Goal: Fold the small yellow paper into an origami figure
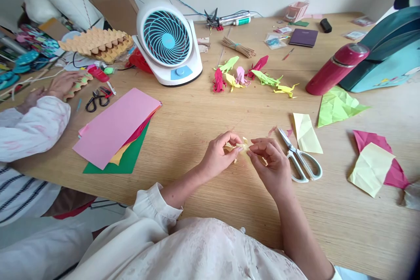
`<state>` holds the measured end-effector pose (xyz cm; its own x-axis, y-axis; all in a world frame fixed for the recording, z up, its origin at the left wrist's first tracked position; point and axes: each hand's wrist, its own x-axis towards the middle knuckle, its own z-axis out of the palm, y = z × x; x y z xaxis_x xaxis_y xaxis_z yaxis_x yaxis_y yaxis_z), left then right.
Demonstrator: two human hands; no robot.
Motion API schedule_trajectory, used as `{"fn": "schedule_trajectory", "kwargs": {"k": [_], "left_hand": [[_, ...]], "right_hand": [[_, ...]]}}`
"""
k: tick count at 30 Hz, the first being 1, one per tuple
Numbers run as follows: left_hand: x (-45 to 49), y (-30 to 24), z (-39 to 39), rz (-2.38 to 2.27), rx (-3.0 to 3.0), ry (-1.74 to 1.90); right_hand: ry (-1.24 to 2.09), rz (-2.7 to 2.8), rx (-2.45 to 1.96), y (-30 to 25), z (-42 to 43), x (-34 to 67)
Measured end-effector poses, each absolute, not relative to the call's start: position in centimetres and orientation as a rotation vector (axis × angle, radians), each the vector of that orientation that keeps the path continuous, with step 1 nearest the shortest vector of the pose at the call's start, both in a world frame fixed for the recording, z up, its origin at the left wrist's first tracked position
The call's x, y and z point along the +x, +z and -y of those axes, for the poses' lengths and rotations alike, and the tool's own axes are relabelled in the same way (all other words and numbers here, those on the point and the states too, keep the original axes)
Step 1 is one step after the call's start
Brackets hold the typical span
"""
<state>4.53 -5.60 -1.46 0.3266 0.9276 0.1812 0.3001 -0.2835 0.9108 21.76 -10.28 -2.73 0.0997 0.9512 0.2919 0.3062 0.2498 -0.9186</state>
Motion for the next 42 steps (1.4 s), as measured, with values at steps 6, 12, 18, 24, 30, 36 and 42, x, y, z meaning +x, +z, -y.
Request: {"fn": "schedule_trajectory", "kwargs": {"k": [6,12,18,24,30,36,42], "left_hand": [[4.5,-1.2,5.6,-1.079,1.780,0.975],[4.7,-1.2,5.7,-1.090,1.728,0.965],[4.7,-0.9,5.8,-1.056,1.791,0.991],[4.5,-1.2,5.6,-1.039,1.915,1.000],[4.2,-1.7,5.5,-1.057,2.108,1.033],[3.7,-1.5,5.5,-1.074,2.387,0.955],[3.3,-1.3,5.2,-1.041,2.556,0.866]], "right_hand": [[0.700,1.511,-1.304,-2.4,10.4,21.7],[0.686,1.532,-1.322,-2.4,10.4,21.5],[0.669,1.545,-1.310,-2.4,10.3,21.3],[0.665,1.550,-1.298,-2.2,10.4,21.1],[0.679,1.529,-1.294,-2.2,10.4,21.1],[0.761,1.480,-1.337,-2.1,10.4,21.2],[0.803,1.461,-1.360,-2.1,10.3,21.3]]}}
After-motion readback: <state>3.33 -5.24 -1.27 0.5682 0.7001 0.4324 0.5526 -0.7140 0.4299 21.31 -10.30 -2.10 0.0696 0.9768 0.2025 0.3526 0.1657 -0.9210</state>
